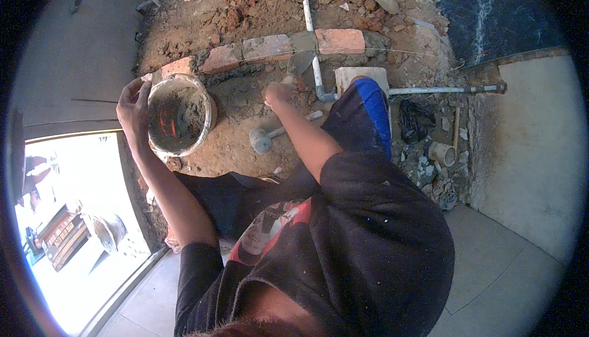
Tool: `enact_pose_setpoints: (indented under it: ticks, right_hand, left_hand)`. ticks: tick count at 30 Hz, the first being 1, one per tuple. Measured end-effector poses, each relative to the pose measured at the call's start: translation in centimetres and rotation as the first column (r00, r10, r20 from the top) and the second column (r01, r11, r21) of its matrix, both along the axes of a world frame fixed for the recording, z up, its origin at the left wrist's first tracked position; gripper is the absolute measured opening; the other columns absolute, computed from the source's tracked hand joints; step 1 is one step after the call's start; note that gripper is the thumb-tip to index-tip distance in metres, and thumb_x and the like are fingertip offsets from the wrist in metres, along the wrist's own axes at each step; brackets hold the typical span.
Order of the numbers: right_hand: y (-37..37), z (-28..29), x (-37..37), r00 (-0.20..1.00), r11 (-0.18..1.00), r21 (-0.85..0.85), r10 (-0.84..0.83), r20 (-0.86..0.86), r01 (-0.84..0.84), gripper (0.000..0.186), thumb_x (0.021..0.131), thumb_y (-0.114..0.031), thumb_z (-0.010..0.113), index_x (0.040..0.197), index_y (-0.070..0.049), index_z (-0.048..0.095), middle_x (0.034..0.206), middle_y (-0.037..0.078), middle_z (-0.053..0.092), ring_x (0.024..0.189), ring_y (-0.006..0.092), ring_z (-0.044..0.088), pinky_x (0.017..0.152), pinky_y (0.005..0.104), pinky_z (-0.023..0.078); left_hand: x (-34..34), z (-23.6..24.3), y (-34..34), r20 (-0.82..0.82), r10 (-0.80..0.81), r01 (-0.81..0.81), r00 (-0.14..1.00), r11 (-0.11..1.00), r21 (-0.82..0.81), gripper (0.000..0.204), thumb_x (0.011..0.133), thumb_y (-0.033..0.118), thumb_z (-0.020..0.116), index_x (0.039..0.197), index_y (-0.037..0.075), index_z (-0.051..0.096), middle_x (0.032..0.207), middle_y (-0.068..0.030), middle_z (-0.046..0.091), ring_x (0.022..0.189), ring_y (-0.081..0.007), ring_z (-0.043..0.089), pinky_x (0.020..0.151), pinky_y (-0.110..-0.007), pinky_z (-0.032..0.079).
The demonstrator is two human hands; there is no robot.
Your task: The person applies mortar to a row of bricks using a trowel, places a brick on the mortar, and taps it into place with a hammer.
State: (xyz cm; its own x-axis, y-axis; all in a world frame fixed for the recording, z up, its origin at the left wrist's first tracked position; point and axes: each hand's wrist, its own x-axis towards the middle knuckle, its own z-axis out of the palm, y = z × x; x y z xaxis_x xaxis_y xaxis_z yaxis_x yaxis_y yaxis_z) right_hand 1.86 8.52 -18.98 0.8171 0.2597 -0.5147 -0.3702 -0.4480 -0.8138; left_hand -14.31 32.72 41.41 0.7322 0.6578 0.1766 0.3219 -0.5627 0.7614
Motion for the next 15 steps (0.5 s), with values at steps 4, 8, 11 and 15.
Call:
enact_pose_setpoints:
  ticks: [4, 8, 11, 15]
  right_hand:
    - [7.1, 13.1, -2.6, 0.615, 0.604, 0.307, -0.404, -0.678, 0.735, 0.017, 0.096, -0.017, 0.045, 0.106, -0.007, 0.054, 0.1, 0.014, 0.059, 0.081, 0.0312, 0.063, 0.066, 0.0459, 0.056]
    - [7.5, 28.6, -3.5, 0.49, 0.509, 0.232, -0.463, -0.739, 0.829, 0.022, 0.095, -0.01, 0.046, 0.116, -0.004, 0.049, 0.109, 0.018, 0.055, 0.09, 0.0325, 0.063, 0.066, 0.0457, 0.058]
    - [6.1, 32.0, -3.1, 0.488, 0.518, 0.209, -0.49, -0.722, 0.829, 0.026, 0.097, -0.012, 0.046, 0.12, -0.002, 0.045, 0.109, 0.019, 0.054, 0.093, 0.0335, 0.063, 0.068, 0.0461, 0.06]
    - [6.3, 33.2, -5.6, 0.641, 0.596, 0.337, -0.42, -0.643, 0.729, 0.03, 0.098, -0.018, 0.046, 0.121, 0.001, 0.044, 0.101, 0.017, 0.052, 0.091, 0.0326, 0.063, 0.073, 0.0466, 0.062]
  left_hand:
    - [-1.6, 0.4, 1.2, -0.068, 0.022, -0.012, 0.997, 0.99, 0.139, 0.039, 0.084, 0.026, 0.072, 0.111, -0.001, 0.066, 0.104, -0.0155, 0.07, 0.096, -0.024, 0.067, 0.085, -0.034, 0.051]
    - [-2.0, -0.1, 1.2, -0.101, 0.005, 0.007, 0.995, 0.994, 0.113, 0.04, 0.084, 0.026, 0.071, 0.112, -0.001, 0.065, 0.104, -0.016, 0.07, 0.098, -0.0249, 0.067, 0.086, -0.035, 0.051]
    - [-0.7, -0.3, 0.5, -0.078, -0.051, 0.058, 0.996, 0.994, 0.091, 0.04, 0.083, 0.027, 0.071, 0.113, 0.0, 0.065, 0.105, -0.016, 0.07, 0.099, -0.025, 0.067, 0.088, -0.036, 0.05]
    - [0.2, -0.6, 0.4, -0.099, -0.055, 0.062, 0.994, 0.996, 0.069, 0.041, 0.083, 0.026, 0.071, 0.114, 0.0, 0.065, 0.106, -0.0162, 0.069, 0.1, -0.0255, 0.067, 0.088, -0.036, 0.05]
